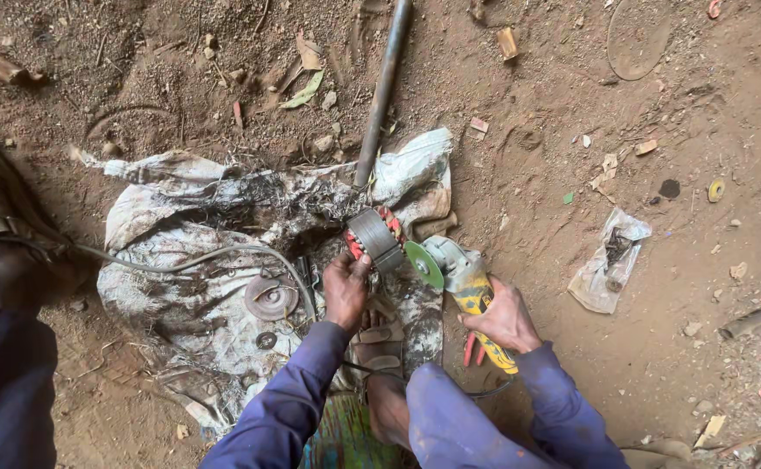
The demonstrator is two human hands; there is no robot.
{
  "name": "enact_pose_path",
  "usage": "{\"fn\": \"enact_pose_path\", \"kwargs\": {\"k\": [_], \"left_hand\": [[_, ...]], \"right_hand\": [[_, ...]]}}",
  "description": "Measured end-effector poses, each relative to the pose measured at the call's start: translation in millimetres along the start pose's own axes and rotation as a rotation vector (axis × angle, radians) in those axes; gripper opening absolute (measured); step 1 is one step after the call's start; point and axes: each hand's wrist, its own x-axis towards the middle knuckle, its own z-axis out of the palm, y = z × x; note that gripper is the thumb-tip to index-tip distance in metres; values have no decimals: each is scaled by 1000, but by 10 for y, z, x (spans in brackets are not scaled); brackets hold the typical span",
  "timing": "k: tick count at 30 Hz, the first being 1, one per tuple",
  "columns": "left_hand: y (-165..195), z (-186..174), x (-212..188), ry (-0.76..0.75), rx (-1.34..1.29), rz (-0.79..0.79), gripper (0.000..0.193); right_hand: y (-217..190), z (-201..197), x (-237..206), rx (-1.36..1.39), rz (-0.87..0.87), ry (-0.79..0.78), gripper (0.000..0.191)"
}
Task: The person sits on the ground and uses an angle grinder to smooth the surface of a metal ring. They then use pliers to adjust the ring and continue grinding. Finally, they place the ring into a yellow bucket.
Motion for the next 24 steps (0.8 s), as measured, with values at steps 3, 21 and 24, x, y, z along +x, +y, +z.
{"fn": "enact_pose_path", "kwargs": {"k": [3,21,24], "left_hand": [[-15,-6,-7,4,44,38,26],[-35,-23,-9,69,69,126,25],[-26,-23,-7,84,120,102,25]], "right_hand": [[-3,10,3,24,23,-3,56],[-148,118,143,-58,-41,37,53],[-187,129,156,-39,-43,46,53]]}}
